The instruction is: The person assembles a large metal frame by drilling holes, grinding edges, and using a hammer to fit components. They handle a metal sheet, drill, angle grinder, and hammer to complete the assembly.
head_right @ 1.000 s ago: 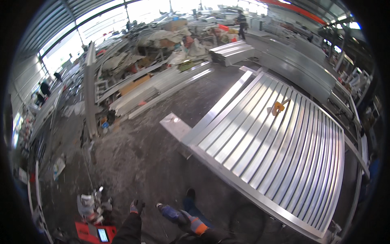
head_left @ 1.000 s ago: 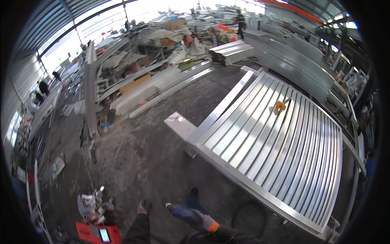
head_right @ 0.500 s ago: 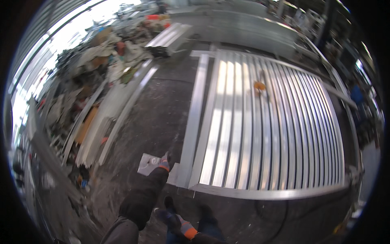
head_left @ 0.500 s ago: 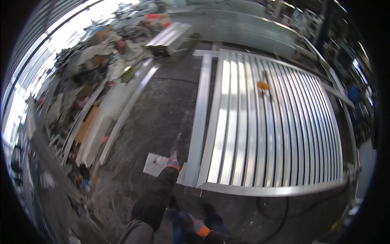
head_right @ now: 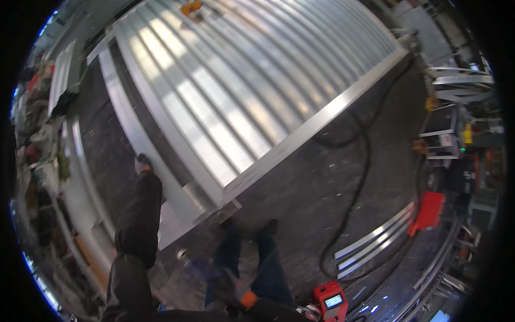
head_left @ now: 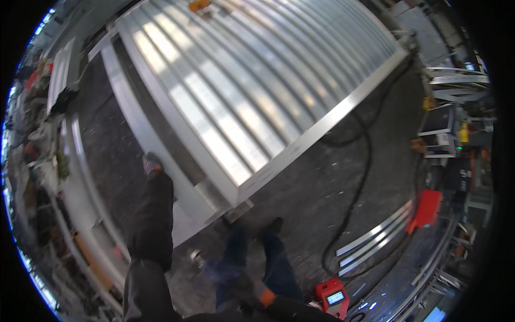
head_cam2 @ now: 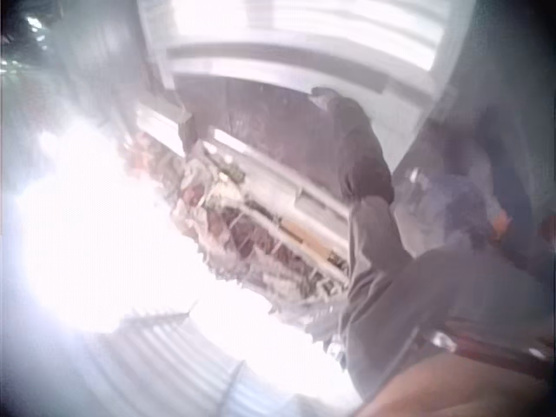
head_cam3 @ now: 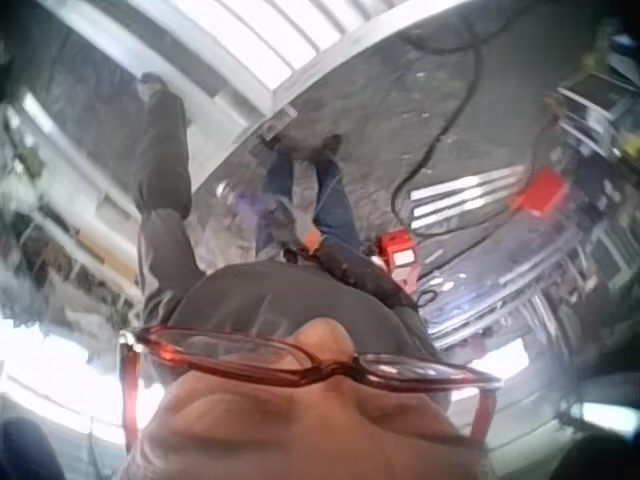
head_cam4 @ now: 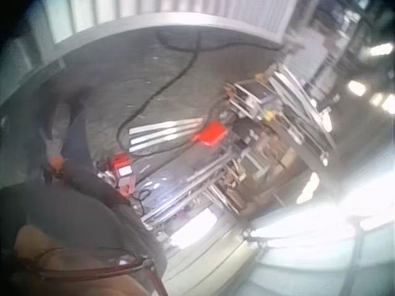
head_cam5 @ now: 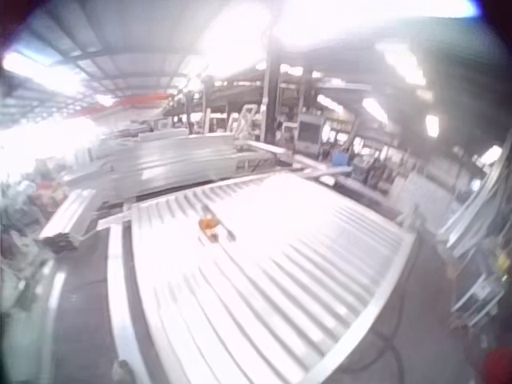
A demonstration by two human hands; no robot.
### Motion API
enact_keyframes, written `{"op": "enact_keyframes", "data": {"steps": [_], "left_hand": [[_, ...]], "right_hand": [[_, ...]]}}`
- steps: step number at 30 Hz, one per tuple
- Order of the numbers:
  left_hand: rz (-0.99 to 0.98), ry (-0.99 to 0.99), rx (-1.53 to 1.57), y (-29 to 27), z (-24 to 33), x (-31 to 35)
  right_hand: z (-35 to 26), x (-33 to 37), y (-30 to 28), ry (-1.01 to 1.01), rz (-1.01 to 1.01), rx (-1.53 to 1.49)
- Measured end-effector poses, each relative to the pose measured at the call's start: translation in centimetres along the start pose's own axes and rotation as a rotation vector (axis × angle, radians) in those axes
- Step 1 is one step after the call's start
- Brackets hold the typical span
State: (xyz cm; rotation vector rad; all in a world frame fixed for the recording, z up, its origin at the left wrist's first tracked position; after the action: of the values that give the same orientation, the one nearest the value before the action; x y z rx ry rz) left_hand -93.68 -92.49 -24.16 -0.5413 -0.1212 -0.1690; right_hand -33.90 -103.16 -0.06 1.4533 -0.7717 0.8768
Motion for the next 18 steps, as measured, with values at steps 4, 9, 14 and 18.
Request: {"op": "enact_keyframes", "data": {"steps": [4,9,14,18], "left_hand": [[0.267,0.267,-0.803,-3.0,4.7,1.1],[-0.074,0.335,0.046,4.3,16.7,6.5],[-0.121,0.161,-0.565,10.5,21.7,7.7],[-0.079,0.2,-0.639,11.9,22.2,8.8]], "right_hand": [[-4.5,5.2,0.7,-0.219,0.037,0.326],[-8.1,5.8,-0.8,-0.394,0.146,0.035],[-8.9,0.7,-3.7,-0.6,0.191,-0.277],[-8.2,-3.2,-5.6,-0.553,0.052,-0.198]]}}
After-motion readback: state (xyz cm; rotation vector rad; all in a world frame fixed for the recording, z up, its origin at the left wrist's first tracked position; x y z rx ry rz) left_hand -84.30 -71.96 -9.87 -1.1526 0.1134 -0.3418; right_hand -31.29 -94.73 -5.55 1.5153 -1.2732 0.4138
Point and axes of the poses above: each hand's wrist, its own x-axis away from the middle knuckle, its own y-axis out of the palm, z = x × y, the point moved 1 cm from there along -x, towards the middle knuckle, and after that the axes turned 8 degrees about z, right-handed, at the moved point
